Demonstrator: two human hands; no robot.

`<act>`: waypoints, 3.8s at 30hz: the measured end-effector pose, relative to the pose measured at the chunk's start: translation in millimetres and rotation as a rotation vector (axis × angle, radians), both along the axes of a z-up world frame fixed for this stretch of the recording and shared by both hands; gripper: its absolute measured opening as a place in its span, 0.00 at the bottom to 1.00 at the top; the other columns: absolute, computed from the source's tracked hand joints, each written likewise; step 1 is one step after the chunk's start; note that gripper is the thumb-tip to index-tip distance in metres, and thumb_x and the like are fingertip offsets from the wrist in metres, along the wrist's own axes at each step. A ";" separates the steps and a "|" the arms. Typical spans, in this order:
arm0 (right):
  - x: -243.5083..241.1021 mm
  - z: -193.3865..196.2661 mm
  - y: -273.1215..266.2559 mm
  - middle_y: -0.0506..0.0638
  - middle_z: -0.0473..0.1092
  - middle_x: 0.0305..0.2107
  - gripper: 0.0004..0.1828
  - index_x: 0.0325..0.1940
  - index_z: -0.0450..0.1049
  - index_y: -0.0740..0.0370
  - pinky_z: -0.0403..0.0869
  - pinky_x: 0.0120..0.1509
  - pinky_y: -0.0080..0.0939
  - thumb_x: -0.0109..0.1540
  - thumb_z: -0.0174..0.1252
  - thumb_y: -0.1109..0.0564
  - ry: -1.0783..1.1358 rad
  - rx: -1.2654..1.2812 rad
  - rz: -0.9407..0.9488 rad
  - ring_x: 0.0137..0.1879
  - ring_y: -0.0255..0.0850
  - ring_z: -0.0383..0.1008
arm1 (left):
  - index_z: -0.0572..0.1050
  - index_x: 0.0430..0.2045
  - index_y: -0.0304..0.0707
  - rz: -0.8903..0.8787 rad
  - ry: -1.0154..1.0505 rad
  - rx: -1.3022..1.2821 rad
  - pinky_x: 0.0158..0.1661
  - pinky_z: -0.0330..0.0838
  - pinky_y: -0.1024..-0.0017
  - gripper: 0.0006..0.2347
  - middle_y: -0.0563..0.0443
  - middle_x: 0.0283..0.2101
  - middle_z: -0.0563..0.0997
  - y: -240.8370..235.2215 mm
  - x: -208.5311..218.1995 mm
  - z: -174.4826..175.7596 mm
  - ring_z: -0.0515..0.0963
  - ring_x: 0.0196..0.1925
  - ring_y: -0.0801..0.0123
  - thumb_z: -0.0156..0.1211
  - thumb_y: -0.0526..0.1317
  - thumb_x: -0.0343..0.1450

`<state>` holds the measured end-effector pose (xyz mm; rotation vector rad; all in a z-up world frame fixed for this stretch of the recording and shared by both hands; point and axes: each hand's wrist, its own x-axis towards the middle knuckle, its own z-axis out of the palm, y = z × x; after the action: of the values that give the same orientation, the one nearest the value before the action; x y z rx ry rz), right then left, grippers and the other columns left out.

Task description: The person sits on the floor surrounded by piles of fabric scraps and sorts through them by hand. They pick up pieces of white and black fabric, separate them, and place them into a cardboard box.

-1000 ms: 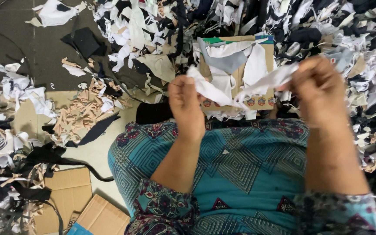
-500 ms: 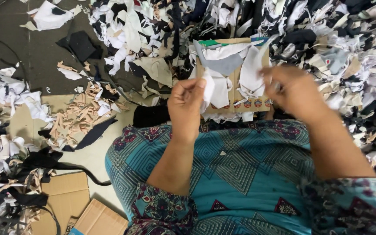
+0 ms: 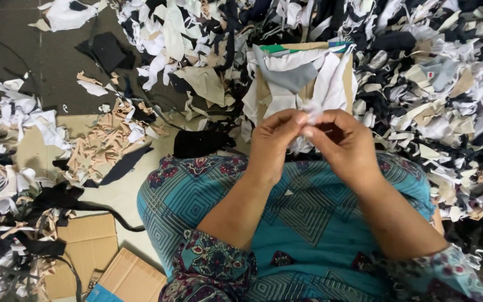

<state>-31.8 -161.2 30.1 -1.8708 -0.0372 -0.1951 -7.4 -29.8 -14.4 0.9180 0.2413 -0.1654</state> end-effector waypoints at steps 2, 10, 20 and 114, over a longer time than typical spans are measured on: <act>1.2 -6.1 3.3 0.56 0.75 0.29 0.07 0.44 0.77 0.71 0.78 0.40 0.39 0.64 0.68 0.65 0.044 0.039 -0.037 0.36 0.37 0.76 | 0.84 0.37 0.37 -0.038 -0.029 -0.011 0.41 0.81 0.71 0.09 0.48 0.30 0.84 0.0 -2.1 -0.1 0.84 0.38 0.73 0.73 0.40 0.69; 3.9 15.2 -28.2 0.61 0.76 0.38 0.06 0.50 0.64 0.65 0.88 0.47 0.49 0.69 0.50 0.66 0.135 0.697 -0.111 0.43 0.56 0.83 | 0.69 0.44 0.45 0.443 -0.294 0.034 0.40 0.82 0.70 0.04 0.48 0.40 0.80 61.6 30.6 -8.7 0.83 0.37 0.68 0.51 0.41 0.80; 7.2 8.9 -4.0 0.71 0.76 0.46 0.04 0.50 0.66 0.60 0.86 0.53 0.42 0.73 0.49 0.66 0.244 0.819 0.101 0.52 0.54 0.82 | 0.73 0.40 0.45 0.619 -0.438 0.126 0.31 0.66 0.77 0.02 0.57 0.30 0.73 96.7 36.5 13.4 0.70 0.29 0.75 0.51 0.38 0.79; 14.6 -40.2 -248.7 0.64 0.49 0.72 0.38 0.65 0.68 0.48 0.59 0.72 0.72 0.54 0.62 0.72 0.611 -0.811 -0.426 0.74 0.69 0.45 | 0.47 0.73 0.51 -0.652 -0.492 0.998 0.58 0.72 0.61 0.26 0.48 0.80 0.35 -172.5 50.4 -15.7 0.35 0.83 0.51 0.41 0.31 0.78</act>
<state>-17.2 -409.9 -10.1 -2.6542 0.8125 0.1380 43.0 -202.3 -30.1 1.9747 -0.5010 -0.4283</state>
